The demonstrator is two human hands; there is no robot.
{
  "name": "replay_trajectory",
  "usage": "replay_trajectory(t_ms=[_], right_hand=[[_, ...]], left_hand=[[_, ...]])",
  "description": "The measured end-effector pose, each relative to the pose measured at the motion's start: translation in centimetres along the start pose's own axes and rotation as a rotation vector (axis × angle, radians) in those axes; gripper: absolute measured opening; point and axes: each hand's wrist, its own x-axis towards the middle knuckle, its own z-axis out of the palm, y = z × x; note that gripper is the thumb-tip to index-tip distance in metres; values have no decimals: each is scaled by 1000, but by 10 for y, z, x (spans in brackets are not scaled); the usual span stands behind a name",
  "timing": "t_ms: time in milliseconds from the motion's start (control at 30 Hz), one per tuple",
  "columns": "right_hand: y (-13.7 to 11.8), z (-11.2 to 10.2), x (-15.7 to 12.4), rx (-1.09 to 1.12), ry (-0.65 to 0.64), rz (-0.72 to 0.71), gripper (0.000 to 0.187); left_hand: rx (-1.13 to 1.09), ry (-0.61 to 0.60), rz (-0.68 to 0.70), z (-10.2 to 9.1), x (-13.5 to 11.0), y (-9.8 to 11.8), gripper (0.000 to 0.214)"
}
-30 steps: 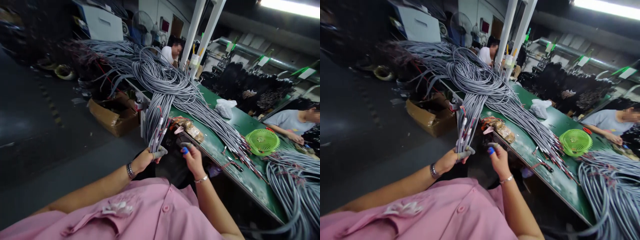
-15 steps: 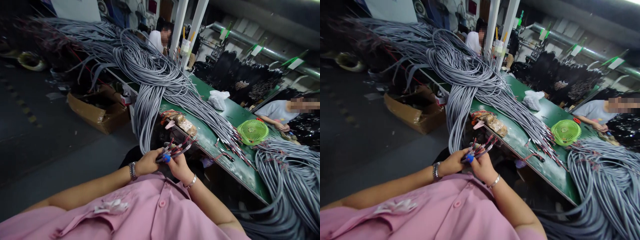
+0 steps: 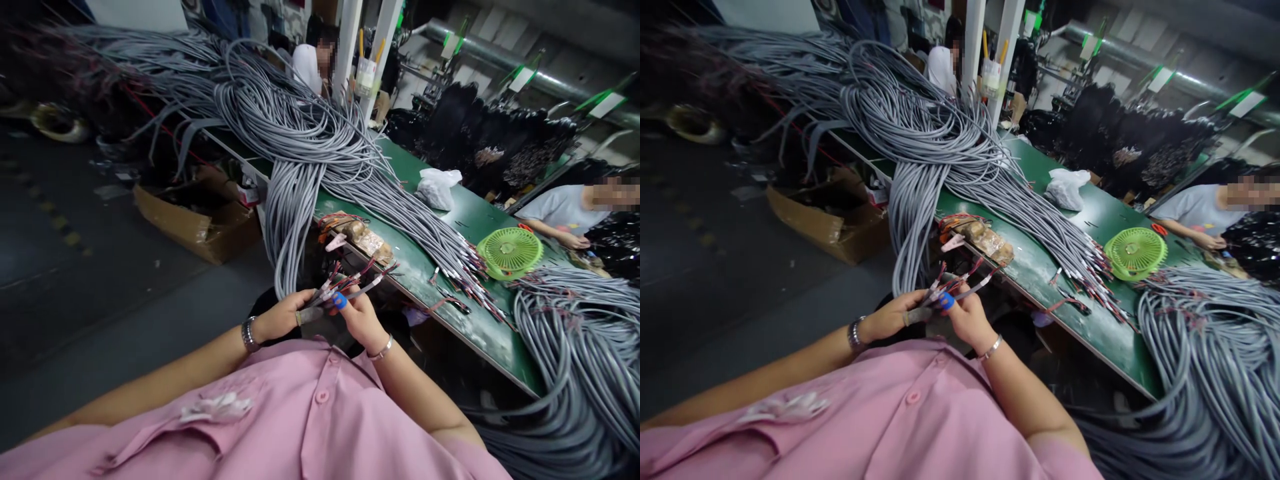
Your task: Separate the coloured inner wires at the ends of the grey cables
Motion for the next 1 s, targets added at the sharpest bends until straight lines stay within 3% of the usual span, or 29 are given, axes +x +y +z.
replay_trajectory(t_ms=[267, 500, 633, 767, 867, 1000], right_hand=[[-8, 7, -1, 71, -7, 51, 32], [-4, 16, 2, 184, 46, 117, 34], [-5, 21, 2, 206, 16, 123, 40], [-7, 20, -2, 125, -34, 20, 36], [-6, 11, -7, -24, -58, -75, 35], [-1, -17, -18, -254, 6, -133, 36]], left_hand=[[-89, 244, -11, 1, -7, 2, 36], [-97, 263, 19, 2, -11, 0, 37], [-79, 423, -2, 5, -14, 0, 38], [-117, 625, 4, 7, -19, 5, 36], [-231, 762, 96, -3, -29, 10, 33], [-346, 780, 166, -42, -61, 22, 23]])
